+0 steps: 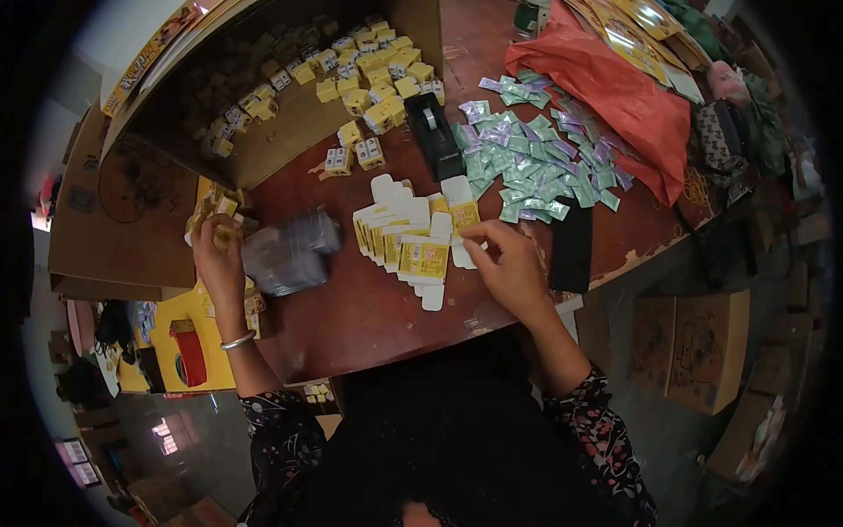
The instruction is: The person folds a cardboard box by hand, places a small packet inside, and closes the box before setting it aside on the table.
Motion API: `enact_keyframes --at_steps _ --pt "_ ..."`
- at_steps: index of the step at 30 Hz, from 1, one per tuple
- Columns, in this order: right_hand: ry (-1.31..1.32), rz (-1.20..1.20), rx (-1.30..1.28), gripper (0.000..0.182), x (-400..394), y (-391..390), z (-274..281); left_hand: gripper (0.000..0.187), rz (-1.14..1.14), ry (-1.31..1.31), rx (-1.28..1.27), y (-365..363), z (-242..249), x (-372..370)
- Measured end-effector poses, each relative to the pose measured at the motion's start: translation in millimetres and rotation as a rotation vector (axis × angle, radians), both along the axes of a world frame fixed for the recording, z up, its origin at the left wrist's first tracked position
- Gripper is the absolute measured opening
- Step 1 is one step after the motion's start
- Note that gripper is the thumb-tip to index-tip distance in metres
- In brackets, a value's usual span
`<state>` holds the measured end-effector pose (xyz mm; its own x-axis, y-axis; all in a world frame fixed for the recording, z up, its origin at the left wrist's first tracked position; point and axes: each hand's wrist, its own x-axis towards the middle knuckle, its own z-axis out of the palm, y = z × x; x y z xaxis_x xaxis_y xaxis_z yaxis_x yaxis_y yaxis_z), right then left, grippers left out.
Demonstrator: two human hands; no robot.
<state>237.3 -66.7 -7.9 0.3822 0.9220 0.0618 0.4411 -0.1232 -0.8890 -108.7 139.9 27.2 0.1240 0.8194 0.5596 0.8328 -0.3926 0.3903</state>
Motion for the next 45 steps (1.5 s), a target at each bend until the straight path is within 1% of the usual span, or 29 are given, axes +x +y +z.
enact_keyframes --at_steps 1,2,3,4,6,7,8,10,11,13,14,16,17,20,21,22,24,25,26,28,30,31,34,35,36,38,39,41,45 --pt "-0.028 0.047 -0.035 0.024 -5 -2 -1 0.031 0.038 0.050 0.037 2 1 3" --pt "-0.055 0.095 -0.073 0.026 -11 -3 0 0.034 -0.034 0.022 0.100 -7 -3 12" --pt "-0.121 0.118 -0.079 0.040 -14 -4 -17 0.033 -0.160 -0.105 -0.041 -20 -6 27" --pt "-0.236 0.127 -0.114 0.046 -19 -2 -18 0.031 -0.281 -0.235 -0.184 -35 -9 43" --pt "-0.465 0.153 -0.175 0.058 -32 5 -19 0.027 -0.499 -0.385 -0.641 -73 -17 81" --pt "-0.469 0.163 -0.218 0.069 -35 10 -22 0.029 -0.538 -0.391 -0.662 -88 -32 95" --pt "-0.462 0.156 -0.205 0.064 -35 11 -27 0.031 -0.579 -0.396 -0.683 -99 -47 106" --pt "-0.450 0.144 -0.180 0.055 -35 14 -35 0.033 -0.552 -0.365 -0.685 -114 -55 119" --pt "-0.366 0.145 -0.179 0.047 -33 14 -34 0.034 -0.519 -0.364 -0.723 -117 -60 120" --pt "-0.195 0.145 -0.174 0.030 -29 13 -30 0.033 -0.518 -0.356 -0.718 -121 -59 119" --pt "-0.087 0.188 -0.152 0.025 -25 11 -29 0.033 -0.520 -0.349 -0.715 -122 -57 118" --pt "0.127 0.268 -0.105 0.014 -16 6 -23 0.031 -0.608 -0.540 -1.039 -121 -47 113" --pt "0.162 0.317 -0.091 0.012 -13 4 -18 0.029 -0.649 -0.635 -1.205 -120 -43 109" --pt "0.237 0.458 -0.019 0.010 -9 0 7 0.030 -0.940 -0.783 -1.468 -114 -41 94" --pt "0.246 0.507 0.022 0.010 -10 0 10 0.034 -1.001 -0.830 -1.490 -115 -41 94" --pt "0.256 0.558 0.064 0.010 -10 0 12 0.038 -1.060 -0.878 -1.510 -117 -42 94" --pt "0.270 0.593 0.148 0.016 -10 1 13 0.046 -1.176 -0.975 -1.549 -123 -45 93" --pt "0.277 0.609 0.190 0.019 -10 2 13 0.048 -1.155 -1.024 -1.535 -125 -49 93" --pt "0.284 0.536 0.214 0.023 -11 1 16 0.051 -1.133 -1.071 -1.522 -127 -56 92" --pt "0.296 0.390 0.262 0.034 -15 -4 24 0.054 -1.067 -1.155 -1.453 -130 -48 96" --pt "0.286 0.390 0.329 0.051 -20 -6 23 0.055 -0.974 -1.226 -1.336 -138 -28 99" --pt "0.281 0.389 0.363 0.060 -23 -7 23 0.055 -0.953 -1.179 -1.256 -141 -22 100" --pt "0.340 0.474 0.323 0.075 -36 -13 10 0.054 -0.923 -1.006 -1.015 -149 -18 100" --pt "0.478 0.477 0.292 0.079 -45 -16 5 0.053 -0.929 -0.929 -0.928 -153 -23 98" --pt "0.489 0.476 0.304 0.079 -51 -16 2 0.053 -0.933 -0.852 -0.841 -155 -25 98" --pt "0.511 0.476 0.329 0.078 -58 -14 1 0.049 -1.013 -0.932 -0.829 -159 -23 101" --pt "0.426 0.498 0.374 0.076 -57 -13 1 0.047 -1.054 -0.972 -0.822 -160 -21 102" --pt "0.253 0.540 0.462 0.071 -51 -7 7 0.040 -1.100 -0.968 -0.858 -161 -16 102" --pt "0.080 0.531 0.571 0.054 -48 -2 13 0.033 -1.172 -0.923 -0.947 -160 -19 94"
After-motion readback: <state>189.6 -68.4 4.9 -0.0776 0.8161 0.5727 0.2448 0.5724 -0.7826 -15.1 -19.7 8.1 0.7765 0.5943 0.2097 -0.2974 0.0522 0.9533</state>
